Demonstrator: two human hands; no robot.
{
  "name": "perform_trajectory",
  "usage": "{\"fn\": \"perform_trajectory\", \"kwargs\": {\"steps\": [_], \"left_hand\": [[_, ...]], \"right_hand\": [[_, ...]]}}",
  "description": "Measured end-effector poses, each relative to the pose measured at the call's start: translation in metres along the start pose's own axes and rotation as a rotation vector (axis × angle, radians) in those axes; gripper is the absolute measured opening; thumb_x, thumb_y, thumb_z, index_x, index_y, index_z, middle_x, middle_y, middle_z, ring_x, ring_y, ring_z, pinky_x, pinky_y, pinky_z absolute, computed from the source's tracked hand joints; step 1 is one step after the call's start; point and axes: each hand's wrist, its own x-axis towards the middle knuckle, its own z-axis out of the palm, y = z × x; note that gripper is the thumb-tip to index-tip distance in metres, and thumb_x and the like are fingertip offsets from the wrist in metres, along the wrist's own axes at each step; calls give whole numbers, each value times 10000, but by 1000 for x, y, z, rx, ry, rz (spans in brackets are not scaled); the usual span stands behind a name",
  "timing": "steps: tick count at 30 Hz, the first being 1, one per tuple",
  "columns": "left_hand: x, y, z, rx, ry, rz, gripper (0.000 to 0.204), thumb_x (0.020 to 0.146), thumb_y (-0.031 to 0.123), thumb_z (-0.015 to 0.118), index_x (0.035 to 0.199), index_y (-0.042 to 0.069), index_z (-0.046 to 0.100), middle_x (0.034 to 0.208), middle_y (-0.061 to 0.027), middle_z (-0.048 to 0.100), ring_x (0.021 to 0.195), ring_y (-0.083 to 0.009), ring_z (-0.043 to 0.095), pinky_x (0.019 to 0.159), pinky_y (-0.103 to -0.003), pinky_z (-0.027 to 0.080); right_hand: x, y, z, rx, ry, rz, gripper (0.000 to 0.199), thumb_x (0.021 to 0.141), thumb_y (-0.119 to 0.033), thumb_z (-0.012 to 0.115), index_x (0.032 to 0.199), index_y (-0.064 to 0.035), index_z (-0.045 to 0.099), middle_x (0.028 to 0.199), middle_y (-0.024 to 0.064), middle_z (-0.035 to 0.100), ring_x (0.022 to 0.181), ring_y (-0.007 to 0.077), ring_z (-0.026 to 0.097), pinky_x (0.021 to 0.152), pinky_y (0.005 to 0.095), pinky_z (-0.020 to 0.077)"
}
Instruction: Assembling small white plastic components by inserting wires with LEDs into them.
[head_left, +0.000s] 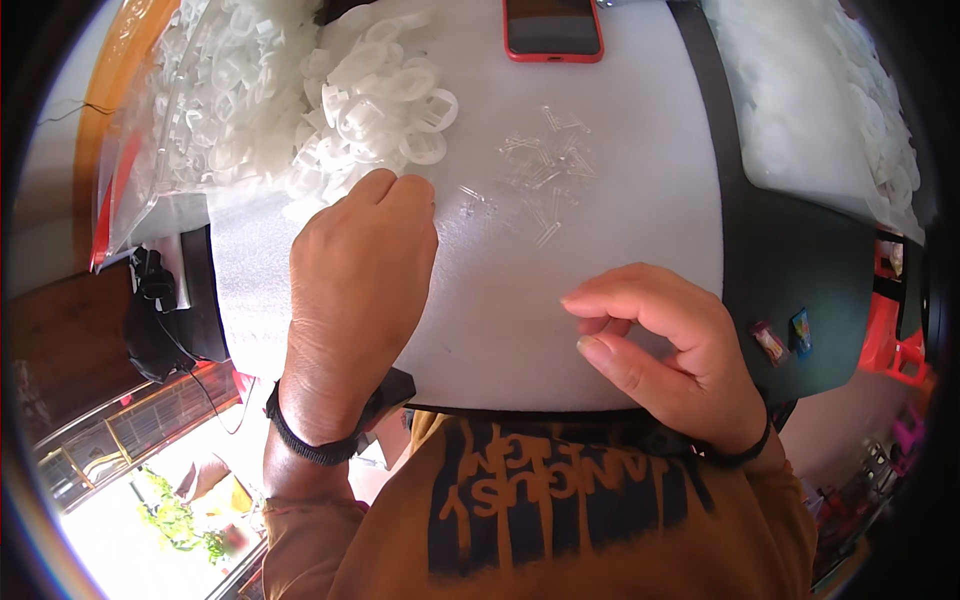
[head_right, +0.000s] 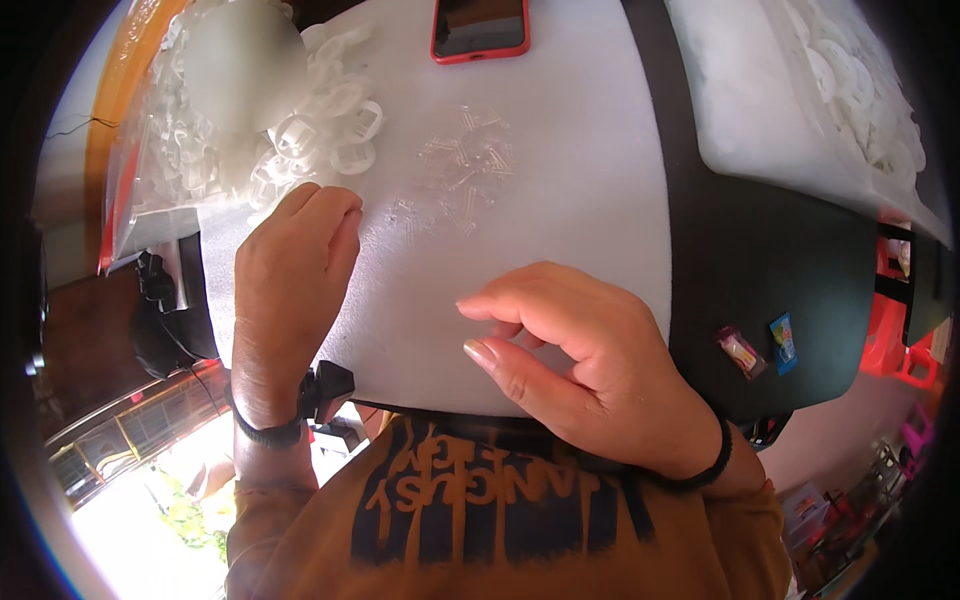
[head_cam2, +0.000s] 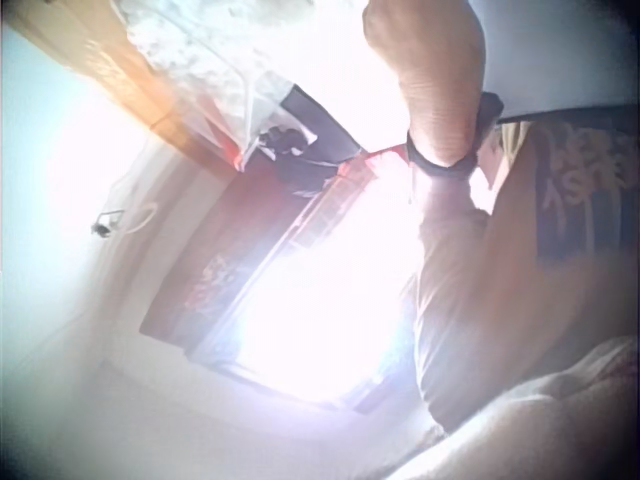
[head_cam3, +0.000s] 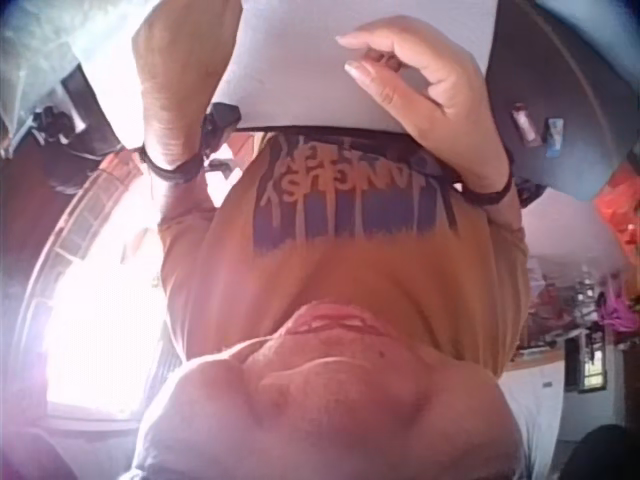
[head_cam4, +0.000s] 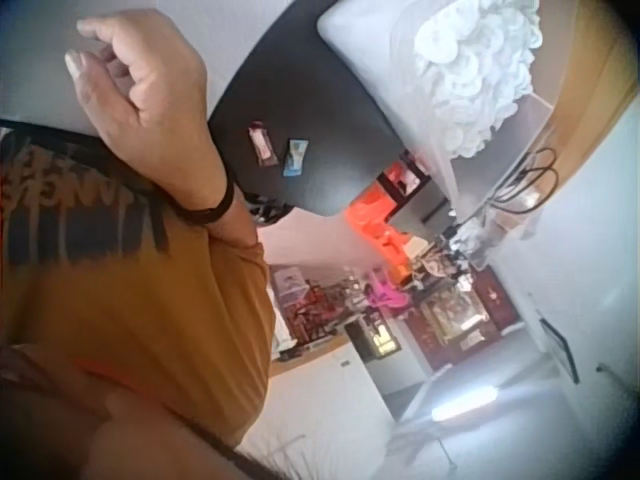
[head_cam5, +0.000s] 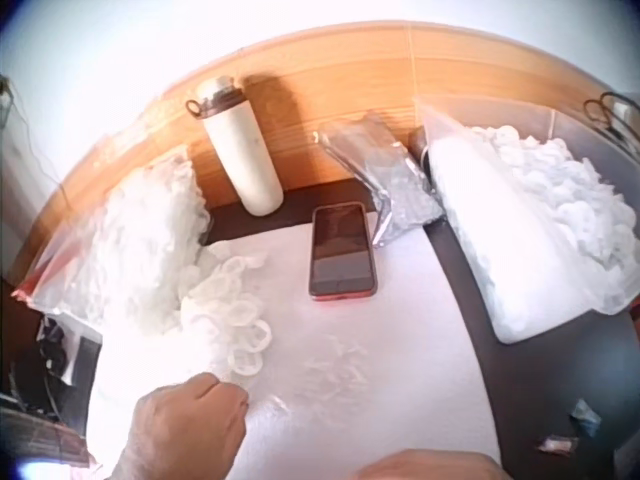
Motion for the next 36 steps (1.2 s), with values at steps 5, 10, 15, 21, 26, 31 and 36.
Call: {"fn": "perform_trajectory", "kwargs": {"steps": [5, 10, 15, 21, 26, 31, 36], "left_hand": [[18, 2, -10, -84, 75, -2, 51, 745, 50, 541, 774, 35, 502, 740, -102, 507, 637, -314, 522, 580, -386, 420], [47, -5, 1, 117, 264, 243, 43, 691, 33, 558, 692, 47, 518, 736, -71, 485, 737, -263, 492, 676, -366, 366], [57, -12, 14, 267, 268, 281, 68, 680, 36, 566, 649, 50, 507, 714, -69, 459, 729, -240, 478, 683, -345, 344], [30, 12, -11, -111, 320, 163, 58, 733, 41, 607, 788, 28, 592, 761, -49, 551, 723, -189, 531, 690, -310, 373], [-7, 50, -19, -1525, -172, -367, 172, 811, 87, 594, 950, -14, 597, 808, -31, 587, 680, -67, 487, 635, -197, 397], [-17, 52, 1, -1812, -412, -305, 213, 858, 123, 568, 1024, -10, 551, 869, -43, 598, 776, -62, 512, 652, -178, 384], [-22, 48, 9, -1819, -273, -251, 180, 852, 103, 575, 994, 6, 521, 887, -29, 587, 713, -45, 476, 626, -175, 385]], "right_hand": [[3, 1, -1, -25, -29, 19, 216, 757, -11, 610, 966, 18, 565, 876, 129, 584, 704, 192, 575, 614, 253, 473], [2, 0, -2, 2, -30, 37, 213, 761, -14, 606, 968, 15, 567, 879, 124, 582, 704, 180, 572, 607, 246, 468], [0, 1, -4, 6, -36, -12, 213, 765, -16, 605, 972, 14, 564, 872, 116, 574, 699, 168, 566, 605, 235, 459], [-5, 1, -7, 93, 45, 22, 222, 798, -31, 592, 1014, 15, 566, 921, 102, 579, 726, 126, 548, 646, 226, 445], [-8, -6, -5, 433, 203, 90, 297, 848, -77, 538, 1122, 33, 505, 996, 96, 567, 841, 113, 529, 735, 245, 428], [-6, -6, -4, 575, 137, 105, 336, 872, -165, 495, 1132, 48, 488, 979, 132, 587, 791, 151, 563, 699, 275, 454], [-7, -5, -2, 581, 147, 83, 324, 876, -196, 486, 1100, 37, 504, 979, 154, 591, 756, 176, 590, 662, 292, 486]]}}
